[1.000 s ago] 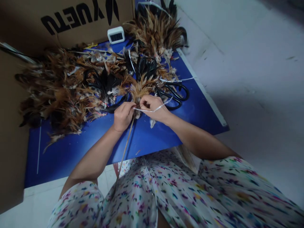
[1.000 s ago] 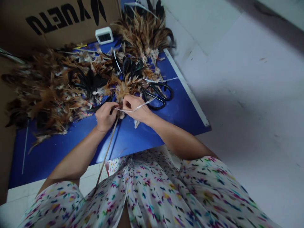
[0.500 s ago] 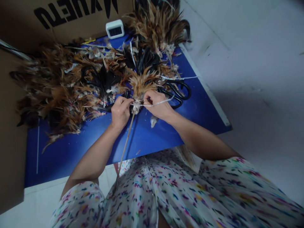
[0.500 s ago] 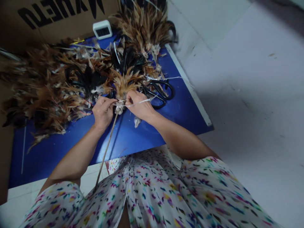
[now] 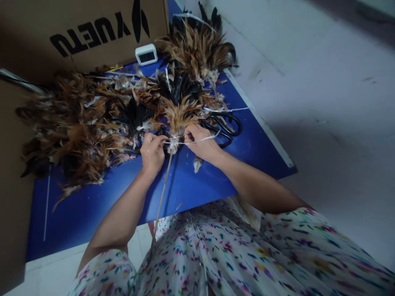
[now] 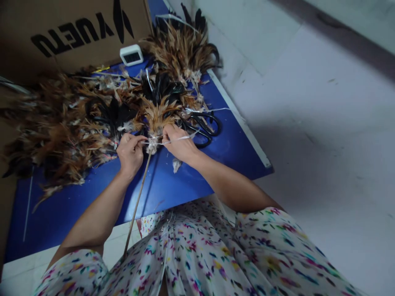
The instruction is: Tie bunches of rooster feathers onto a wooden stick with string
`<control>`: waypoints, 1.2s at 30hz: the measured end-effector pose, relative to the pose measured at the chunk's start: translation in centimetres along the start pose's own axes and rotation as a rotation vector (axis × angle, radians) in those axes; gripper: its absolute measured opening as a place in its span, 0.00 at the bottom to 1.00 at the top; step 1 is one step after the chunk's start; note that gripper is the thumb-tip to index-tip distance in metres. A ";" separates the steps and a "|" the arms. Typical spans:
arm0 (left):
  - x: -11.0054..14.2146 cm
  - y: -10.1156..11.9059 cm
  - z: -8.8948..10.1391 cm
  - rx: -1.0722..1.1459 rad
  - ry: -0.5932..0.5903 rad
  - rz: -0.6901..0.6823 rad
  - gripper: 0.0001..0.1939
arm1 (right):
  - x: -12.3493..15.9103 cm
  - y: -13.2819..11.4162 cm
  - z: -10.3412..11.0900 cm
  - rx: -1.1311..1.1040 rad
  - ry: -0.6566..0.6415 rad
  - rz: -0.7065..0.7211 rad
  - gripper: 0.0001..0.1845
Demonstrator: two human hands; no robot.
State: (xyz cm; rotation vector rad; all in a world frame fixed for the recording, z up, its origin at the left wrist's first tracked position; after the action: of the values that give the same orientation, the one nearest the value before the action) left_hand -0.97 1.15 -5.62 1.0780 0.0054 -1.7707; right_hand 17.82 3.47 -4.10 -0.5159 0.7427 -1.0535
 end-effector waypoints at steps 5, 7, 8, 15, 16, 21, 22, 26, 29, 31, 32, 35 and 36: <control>0.0 -0.2 0.1 0.001 0.012 -0.006 0.13 | 0.0 0.3 0.1 0.057 0.003 0.007 0.05; -0.1 -0.3 0.2 -0.004 0.008 0.004 0.14 | 0.0 0.3 0.2 0.070 -0.006 0.009 0.05; -0.1 -0.3 0.3 -0.011 0.005 0.012 0.14 | 0.0 0.3 0.2 0.073 -0.010 0.008 0.05; -0.1 -0.6 0.6 0.008 -0.013 0.077 0.14 | 0.0 0.2 0.6 0.061 -0.033 0.002 0.07; -0.2 -0.6 0.7 0.018 -0.017 0.084 0.14 | 0.0 0.3 0.6 0.057 -0.034 -0.002 0.07; -0.3 -0.5 1.0 0.004 -0.017 0.099 0.13 | 0.0 0.5 0.6 0.047 -0.028 -0.002 0.09; -0.3 -0.5 1.1 -0.007 -0.013 0.098 0.12 | 0.0 0.5 0.6 0.045 -0.030 0.003 0.09; -0.4 -0.5 1.3 -0.013 -0.022 0.119 0.13 | 0.0 0.6 0.6 0.039 -0.018 0.009 0.09; -0.4 -0.9 1.3 0.022 -0.032 0.183 0.12 | -0.2 0.6 0.6 0.018 0.003 0.009 0.09; -0.3 -1.4 1.2 0.124 -0.074 0.304 0.08 | -0.3 0.6 0.7 -0.032 0.000 -0.004 0.08; -0.4 -1.5 1.1 0.221 -0.107 0.389 0.05 | -0.3 0.7 0.7 -0.072 -0.006 -0.024 0.07; -0.7 -1.5 1.0 0.621 -0.188 0.642 0.08 | -0.3 0.7 0.7 -0.256 -0.056 -0.144 0.05; -0.9 -1.2 1.0 0.735 -0.198 0.699 0.10 | -0.3 0.6 0.6 -0.321 -0.077 -0.192 0.04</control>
State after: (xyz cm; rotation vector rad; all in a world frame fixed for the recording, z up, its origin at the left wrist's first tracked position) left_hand -2.46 1.95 -4.96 1.1912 -1.0835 -1.2217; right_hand 18.55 4.06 -4.04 -0.9127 0.8107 -1.0901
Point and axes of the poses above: each hand's wrist, its own x-axis away from the middle knuckle, its own z-axis out of the back of the hand, y = z × x, the point moved 1 cm from there along -x, towards the middle knuckle
